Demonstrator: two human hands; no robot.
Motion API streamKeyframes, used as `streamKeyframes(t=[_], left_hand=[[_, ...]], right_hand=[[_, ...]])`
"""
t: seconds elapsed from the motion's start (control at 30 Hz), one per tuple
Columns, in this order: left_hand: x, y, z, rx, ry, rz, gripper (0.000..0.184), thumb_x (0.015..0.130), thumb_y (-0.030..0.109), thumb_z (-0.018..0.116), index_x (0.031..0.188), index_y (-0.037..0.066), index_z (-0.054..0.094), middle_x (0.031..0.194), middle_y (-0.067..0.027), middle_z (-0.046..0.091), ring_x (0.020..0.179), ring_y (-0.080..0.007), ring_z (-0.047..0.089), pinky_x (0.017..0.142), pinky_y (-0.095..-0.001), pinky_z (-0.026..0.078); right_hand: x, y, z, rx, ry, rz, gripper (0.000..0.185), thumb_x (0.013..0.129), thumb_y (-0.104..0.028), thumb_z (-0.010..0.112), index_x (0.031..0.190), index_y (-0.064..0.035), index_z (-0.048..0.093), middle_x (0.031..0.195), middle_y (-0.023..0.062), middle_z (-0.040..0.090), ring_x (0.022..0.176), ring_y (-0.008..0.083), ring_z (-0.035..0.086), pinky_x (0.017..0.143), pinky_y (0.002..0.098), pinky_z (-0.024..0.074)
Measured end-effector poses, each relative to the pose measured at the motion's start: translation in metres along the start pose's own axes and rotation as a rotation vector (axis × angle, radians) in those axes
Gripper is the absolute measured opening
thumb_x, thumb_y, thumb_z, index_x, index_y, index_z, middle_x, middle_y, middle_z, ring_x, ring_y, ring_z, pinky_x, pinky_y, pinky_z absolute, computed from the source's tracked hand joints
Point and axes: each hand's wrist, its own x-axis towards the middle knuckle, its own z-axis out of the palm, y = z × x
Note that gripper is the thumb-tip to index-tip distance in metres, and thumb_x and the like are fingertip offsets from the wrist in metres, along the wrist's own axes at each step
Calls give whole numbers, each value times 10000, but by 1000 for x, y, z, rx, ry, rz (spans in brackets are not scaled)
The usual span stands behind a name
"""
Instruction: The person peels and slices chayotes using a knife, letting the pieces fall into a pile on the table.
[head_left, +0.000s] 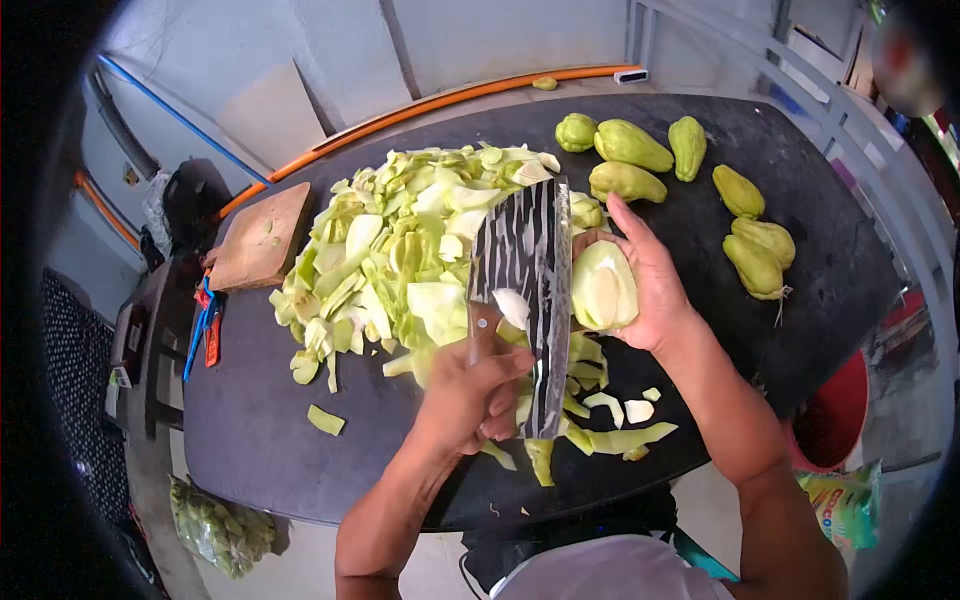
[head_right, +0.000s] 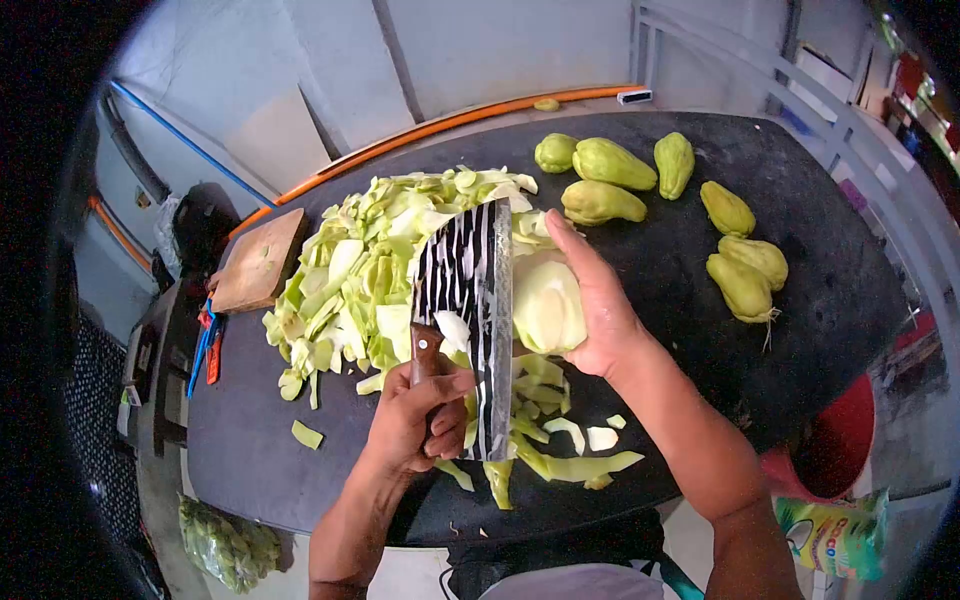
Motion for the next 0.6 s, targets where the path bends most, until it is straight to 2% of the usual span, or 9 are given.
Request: streamKeyframes(t=[0.1,0.2,0.23,0.3,0.33,0.47,0.6], left_hand=[[-1,1,1,20,3,-3,172,890,133,681,902,-1,575,529,-14,421,358,-119,363,348,-283,297],[-1,-1,2,44,-11,-1,167,896,131,679,917,-5,584,530,-12,425,363,-115,371,350,-284,295],[0,-3,5,57,-13,-5,165,898,129,678,921,-5,586,529,-12,426,363,-114,372,350,-283,294],[0,-6,10,81,-15,-15,159,902,125,676,929,-7,591,529,-11,430,363,-112,375,351,-281,292],[-1,-5,10,79,-10,-28,151,905,121,674,917,-5,591,526,-8,433,359,-110,372,351,-278,292],[-2,-1,4,67,-20,14,164,904,138,678,855,14,583,520,-8,440,354,-111,371,348,-273,293],[-1,-3,10,118,15,-43,156,906,133,679,860,13,591,521,-10,455,354,-107,375,346,-274,290]], right_hand=[[-1,-1,-1,-21,-51,-6,593,916,-642,570,940,-58,668,911,82,718,815,216,706,777,365,584],[-3,3,5,14,-65,7,622,912,-651,571,1027,-49,678,955,86,727,850,214,711,806,370,583],[-1,7,8,-5,-119,11,651,910,-651,578,1136,-46,665,1028,88,727,911,210,711,851,375,575],[-12,13,23,41,-104,-43,510,957,-531,594,1234,-103,605,1096,64,697,948,168,690,883,358,562],[-10,13,17,72,-181,-9,511,957,-521,603,1248,-101,599,1125,67,692,982,169,686,902,361,557],[-6,7,8,155,-117,16,530,955,-541,595,1243,-97,603,1109,64,700,961,186,694,900,364,558],[-5,14,10,121,-167,21,557,925,-574,619,1254,-124,600,1112,49,698,966,182,694,890,364,564]])
